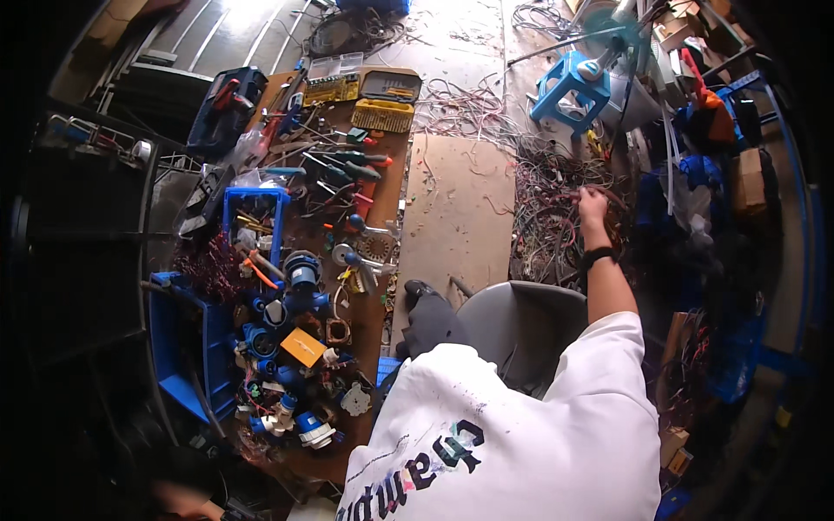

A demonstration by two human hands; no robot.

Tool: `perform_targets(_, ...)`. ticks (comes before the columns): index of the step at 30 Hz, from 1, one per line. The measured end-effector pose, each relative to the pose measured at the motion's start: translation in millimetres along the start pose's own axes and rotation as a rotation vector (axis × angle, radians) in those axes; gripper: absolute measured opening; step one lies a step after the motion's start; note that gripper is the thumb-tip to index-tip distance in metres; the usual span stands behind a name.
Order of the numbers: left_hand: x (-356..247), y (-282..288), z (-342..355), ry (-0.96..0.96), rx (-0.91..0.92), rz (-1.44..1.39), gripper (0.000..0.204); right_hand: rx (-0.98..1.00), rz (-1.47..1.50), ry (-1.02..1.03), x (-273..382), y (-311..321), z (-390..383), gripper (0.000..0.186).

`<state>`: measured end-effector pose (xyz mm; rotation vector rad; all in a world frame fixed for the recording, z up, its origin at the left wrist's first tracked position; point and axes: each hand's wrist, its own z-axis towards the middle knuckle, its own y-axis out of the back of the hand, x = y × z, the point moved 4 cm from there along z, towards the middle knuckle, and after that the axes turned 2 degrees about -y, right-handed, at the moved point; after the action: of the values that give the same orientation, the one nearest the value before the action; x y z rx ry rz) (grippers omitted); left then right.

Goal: The person strips insulation from red and black wires using orange-handled pliers and then handles a small green circuit board and a yellow component on a cluttered workbench. The person repeatedly strips wire ends and places the pliers down between actions.

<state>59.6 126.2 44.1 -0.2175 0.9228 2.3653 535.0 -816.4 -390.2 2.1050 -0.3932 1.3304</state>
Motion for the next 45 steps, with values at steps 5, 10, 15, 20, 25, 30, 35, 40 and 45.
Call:
perform_targets(5, -71, 1, -6, 0.017, -0.027, 0.014, 0.045, 0.031, 0.022, -0.411, -37, -21, -14, 0.015)
perform_targets(10, -76, -21, -1, -0.064, -0.024, -0.063, 0.042, 0.077, 0.269, -0.427, 11, -25, 64, 0.019)
perform_targets(15, -91, -11, -8, -0.017, -0.031, -0.179, 0.041, -0.011, 0.323, -0.260, 151, -38, 92, 0.023)
perform_targets(20, -62, -18, -3, 0.107, 0.006, -0.167, 0.047, 0.066, 0.168, -0.115, 138, -61, 114, 0.019)
perform_targets(25, -75, -5, -18, 0.130, -0.014, -0.223, 0.050, 0.329, 0.306, -0.101, 123, -182, -42, 0.020)
perform_targets(30, -81, -13, -23, 0.250, 0.066, -0.445, 0.043, 0.737, 0.206, 0.030, 169, -266, -187, 0.023)
perform_targets(35, -121, -6, -37, 0.234, 0.087, -0.561, 0.046, 1.077, 0.340, 0.390, 267, -299, -323, 0.029)
perform_targets(40, -150, -28, -46, 0.124, 0.263, -0.679, 0.050, 1.539, 0.314, 0.474, 336, -312, -431, 0.019)
perform_targets(45, -194, -42, -58, 0.037, 0.444, -0.782, 0.038, 1.801, 0.190, 0.847, 370, -328, -535, 0.021)
